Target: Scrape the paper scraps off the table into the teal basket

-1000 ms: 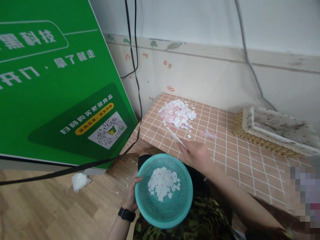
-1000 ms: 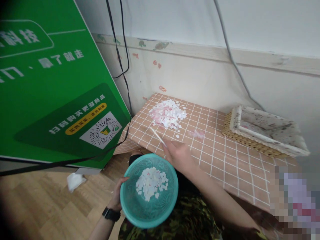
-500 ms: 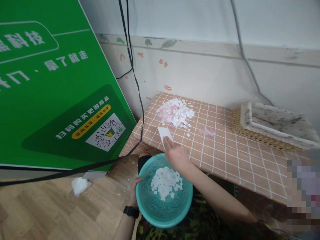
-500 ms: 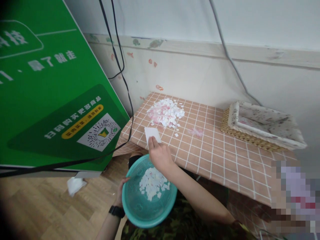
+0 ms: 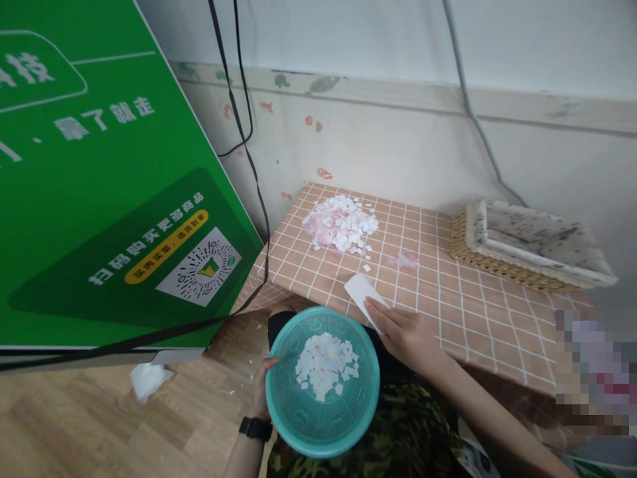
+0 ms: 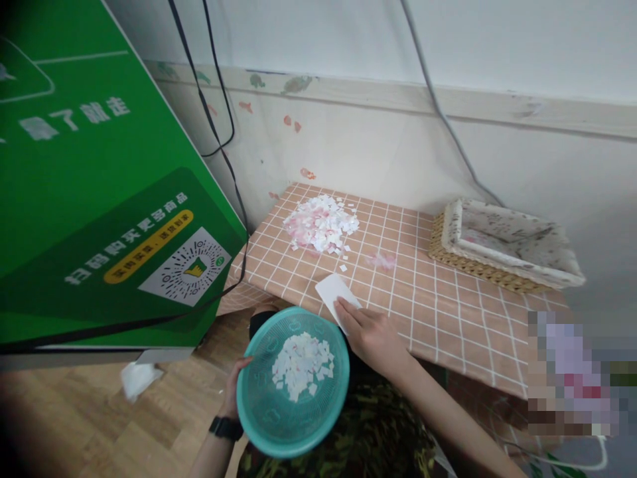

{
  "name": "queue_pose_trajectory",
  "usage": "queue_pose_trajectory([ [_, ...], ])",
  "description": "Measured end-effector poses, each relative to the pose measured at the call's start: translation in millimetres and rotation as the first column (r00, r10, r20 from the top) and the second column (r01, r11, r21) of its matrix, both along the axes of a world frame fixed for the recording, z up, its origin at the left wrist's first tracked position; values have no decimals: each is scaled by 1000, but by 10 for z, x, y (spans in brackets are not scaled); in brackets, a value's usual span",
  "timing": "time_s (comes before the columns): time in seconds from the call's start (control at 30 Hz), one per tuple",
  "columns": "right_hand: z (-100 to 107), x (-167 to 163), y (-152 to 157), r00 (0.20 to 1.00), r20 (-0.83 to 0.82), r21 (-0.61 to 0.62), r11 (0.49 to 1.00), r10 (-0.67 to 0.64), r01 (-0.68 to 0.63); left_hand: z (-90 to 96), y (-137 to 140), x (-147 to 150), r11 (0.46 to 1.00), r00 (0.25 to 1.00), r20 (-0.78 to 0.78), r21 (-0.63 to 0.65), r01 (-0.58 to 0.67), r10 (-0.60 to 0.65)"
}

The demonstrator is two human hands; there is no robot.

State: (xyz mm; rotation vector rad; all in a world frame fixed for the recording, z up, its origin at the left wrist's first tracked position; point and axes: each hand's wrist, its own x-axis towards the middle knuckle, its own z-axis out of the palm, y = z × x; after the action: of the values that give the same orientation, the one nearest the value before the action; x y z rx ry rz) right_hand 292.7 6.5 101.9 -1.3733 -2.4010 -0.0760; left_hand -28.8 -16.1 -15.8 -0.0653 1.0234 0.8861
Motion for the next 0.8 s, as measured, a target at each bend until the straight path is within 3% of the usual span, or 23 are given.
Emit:
queue_pose_trajectory([
  [0.07,23,156,-57,1000,14,-14,1000,22,-22,41,9,19,1000,1000,-25,-8,2,-2],
  [0.27,105,650,-80,997,17,-73,994,-78,79,87,27,44,1000,997,-79,0,-11,11],
  [0.4,168,864,8,968,-65,3,970,-243,244,30,16,25,1000,996,-84,-20,-11,9],
  [0.47,235,858,65,923,-144,28,931,-355,363,-7,9,16,999,998,-60,-37,-2,0],
  [0.57,360,742,205,838,-272,-42,876,-473,481,-53,11,7,998,1000,-12,-55,26,-27],
  [0.7,478,621,578,784,-351,-119,854,-513,506,-66,46,12,999,999,-28,-34,16,-16],
  [0.8,509,643,892,814,-281,-121,860,-508,495,-44,76,29,1000,998,-56,-19,-7,6],
])
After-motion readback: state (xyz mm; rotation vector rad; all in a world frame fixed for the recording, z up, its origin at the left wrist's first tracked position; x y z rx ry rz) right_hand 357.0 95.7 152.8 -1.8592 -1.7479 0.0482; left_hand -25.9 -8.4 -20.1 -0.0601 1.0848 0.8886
